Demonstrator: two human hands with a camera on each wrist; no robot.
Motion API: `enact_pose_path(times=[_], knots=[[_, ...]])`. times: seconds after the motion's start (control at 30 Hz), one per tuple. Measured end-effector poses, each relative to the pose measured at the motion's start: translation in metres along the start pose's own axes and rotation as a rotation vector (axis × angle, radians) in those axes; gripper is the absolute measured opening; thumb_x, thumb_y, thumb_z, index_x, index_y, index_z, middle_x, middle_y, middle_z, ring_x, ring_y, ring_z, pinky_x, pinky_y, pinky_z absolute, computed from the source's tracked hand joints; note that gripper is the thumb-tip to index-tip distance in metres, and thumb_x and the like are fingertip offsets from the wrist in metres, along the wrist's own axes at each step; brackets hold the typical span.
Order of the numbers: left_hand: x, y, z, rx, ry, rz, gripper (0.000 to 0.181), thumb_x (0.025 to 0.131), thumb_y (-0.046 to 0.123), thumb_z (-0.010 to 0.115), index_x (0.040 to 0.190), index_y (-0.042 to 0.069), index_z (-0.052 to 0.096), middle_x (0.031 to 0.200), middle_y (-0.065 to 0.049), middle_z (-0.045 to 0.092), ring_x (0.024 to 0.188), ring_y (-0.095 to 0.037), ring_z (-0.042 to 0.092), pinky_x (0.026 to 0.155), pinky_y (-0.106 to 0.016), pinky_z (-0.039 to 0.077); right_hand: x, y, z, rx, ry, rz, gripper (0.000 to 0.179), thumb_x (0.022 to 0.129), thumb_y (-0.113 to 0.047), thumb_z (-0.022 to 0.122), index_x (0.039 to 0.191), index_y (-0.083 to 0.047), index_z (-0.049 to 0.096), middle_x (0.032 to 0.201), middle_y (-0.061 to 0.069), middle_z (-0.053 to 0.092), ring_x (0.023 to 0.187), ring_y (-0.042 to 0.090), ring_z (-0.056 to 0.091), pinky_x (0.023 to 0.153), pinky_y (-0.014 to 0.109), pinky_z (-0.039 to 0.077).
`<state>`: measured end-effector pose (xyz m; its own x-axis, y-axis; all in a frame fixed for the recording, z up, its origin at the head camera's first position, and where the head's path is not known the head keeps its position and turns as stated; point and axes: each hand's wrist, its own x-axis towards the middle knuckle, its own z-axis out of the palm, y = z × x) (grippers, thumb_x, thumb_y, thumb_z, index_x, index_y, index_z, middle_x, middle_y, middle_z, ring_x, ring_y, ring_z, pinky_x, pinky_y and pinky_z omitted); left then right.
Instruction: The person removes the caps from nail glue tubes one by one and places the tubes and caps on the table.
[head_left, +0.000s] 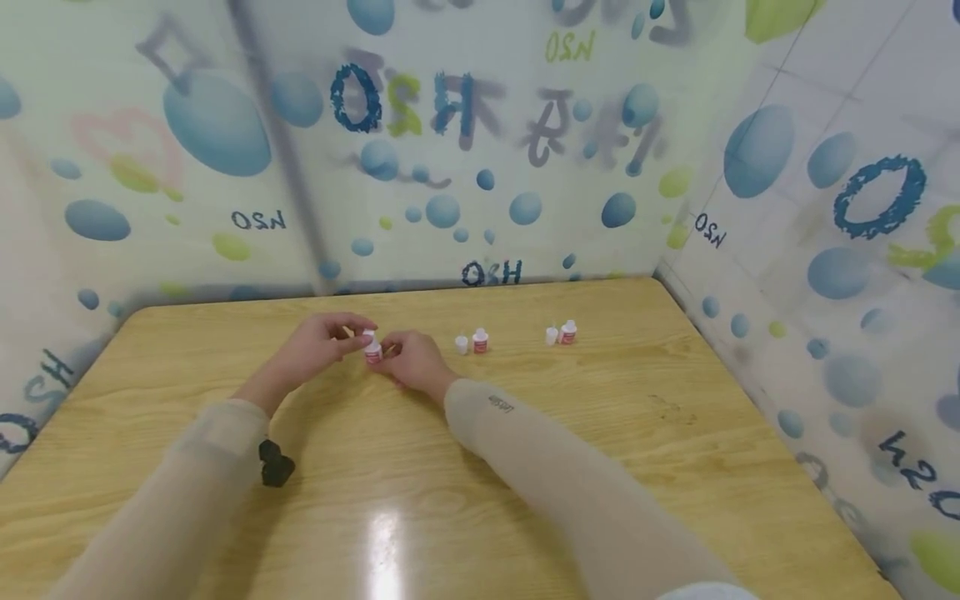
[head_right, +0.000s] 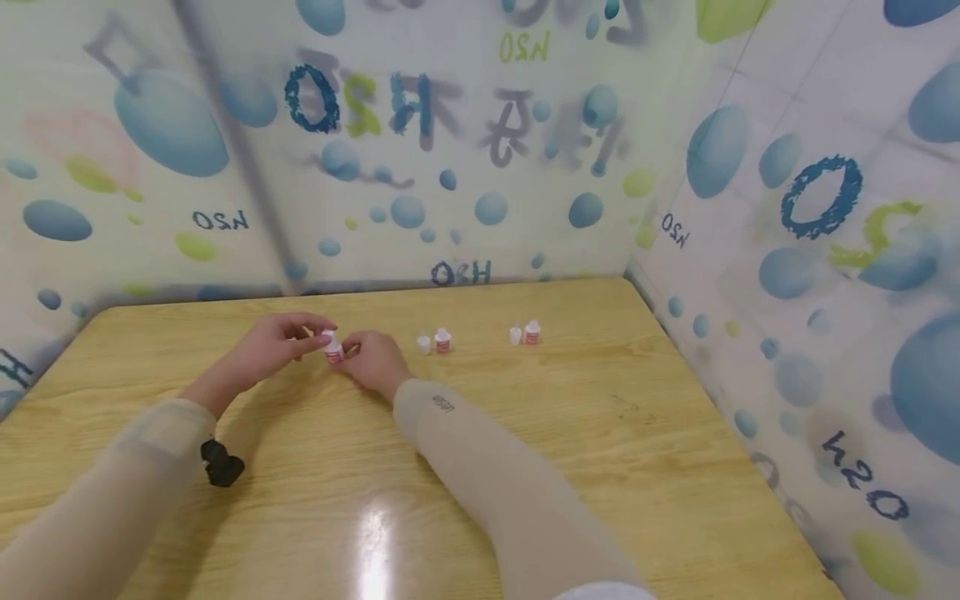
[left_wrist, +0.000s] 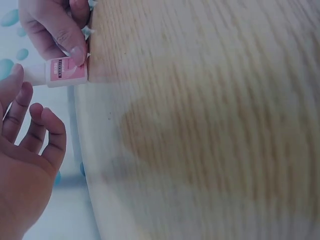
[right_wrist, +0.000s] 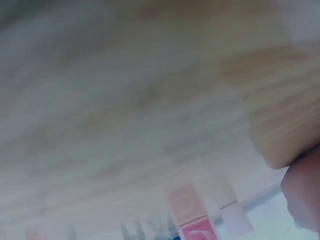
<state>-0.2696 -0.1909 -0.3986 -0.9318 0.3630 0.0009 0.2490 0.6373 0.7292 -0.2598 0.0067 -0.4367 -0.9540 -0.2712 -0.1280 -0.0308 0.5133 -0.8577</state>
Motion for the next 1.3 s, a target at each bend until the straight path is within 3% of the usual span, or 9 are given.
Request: enact_pose_path(times=[0.2,0.43,0.6,0.77,0.97,1.17,1.3], knots=[[0.002,-0.002,0.005,-0.033,-0.009,0.006,0.035,0.106,0.026,0.069,0.133,0.003,0.070,0.115,-0.015,0.069,0.088,-0.026,0.063,0.070,-0.028,0.054,0.002,0.003,-0.001,0.036,-0.008,0.037,0.017,0.096,-0.027,0.082,0.106,-0.013,0.077,0.080,-0.004,0.068,0.052,0.009,0.055,0.051,0.021,0.047],[0.000,-0.009,0.006,-0.113,-0.021,-0.053,0.040,0.106,0.034,0.069,0.133,0.005,0.071,0.126,-0.015,0.071,0.083,-0.017,0.059,0.074,-0.030,0.057,0.003,0.005,-0.002,0.038,-0.020,0.001,0.015,0.097,-0.028,0.081,0.104,-0.014,0.079,0.073,-0.005,0.065,0.052,0.009,0.054,0.053,0.022,0.046],[-0.002,-0.010,0.007,-0.143,-0.023,-0.064,0.039,0.104,0.034,0.070,0.130,0.004,0.072,0.123,-0.013,0.071,0.080,-0.014,0.057,0.075,-0.031,0.057,0.003,0.009,-0.002,0.026,-0.019,-0.005,0.018,0.097,-0.029,0.081,0.107,-0.014,0.080,0.074,-0.006,0.067,0.052,0.009,0.055,0.054,0.022,0.045],[-0.007,-0.008,0.008,-0.158,-0.005,-0.117,0.041,0.103,0.036,0.072,0.130,0.005,0.073,0.115,-0.006,0.070,0.082,-0.015,0.056,0.078,-0.030,0.054,0.000,0.011,-0.002,0.035,-0.022,0.002,0.021,0.095,-0.030,0.082,0.109,-0.014,0.081,0.081,-0.005,0.072,0.052,0.010,0.055,0.053,0.022,0.046],[-0.010,-0.008,0.011,-0.158,0.011,-0.139,0.043,0.102,0.038,0.073,0.130,0.006,0.073,0.117,-0.003,0.069,0.083,-0.015,0.056,0.079,-0.029,0.052,-0.002,0.010,-0.001,0.048,-0.030,0.020,0.019,0.094,-0.031,0.084,0.104,-0.016,0.082,0.081,-0.005,0.072,0.052,0.010,0.055,0.052,0.022,0.045],[-0.014,-0.007,0.013,-0.160,0.024,-0.159,0.047,0.103,0.042,0.071,0.133,0.007,0.072,0.129,-0.011,0.071,0.095,-0.022,0.060,0.083,-0.031,0.053,-0.002,0.010,0.000,0.016,-0.022,0.014,0.021,0.095,-0.035,0.083,0.106,-0.017,0.084,0.078,-0.006,0.073,0.050,0.010,0.055,0.053,0.023,0.044],[-0.016,-0.003,0.010,-0.138,0.058,-0.162,0.051,0.102,0.047,0.070,0.135,0.008,0.072,0.136,-0.015,0.070,0.104,-0.026,0.062,0.083,-0.030,0.053,-0.001,0.009,-0.003,0.002,-0.016,-0.003,0.027,0.095,-0.037,0.081,0.115,-0.019,0.084,0.087,-0.006,0.076,0.049,0.011,0.057,0.053,0.024,0.046]])
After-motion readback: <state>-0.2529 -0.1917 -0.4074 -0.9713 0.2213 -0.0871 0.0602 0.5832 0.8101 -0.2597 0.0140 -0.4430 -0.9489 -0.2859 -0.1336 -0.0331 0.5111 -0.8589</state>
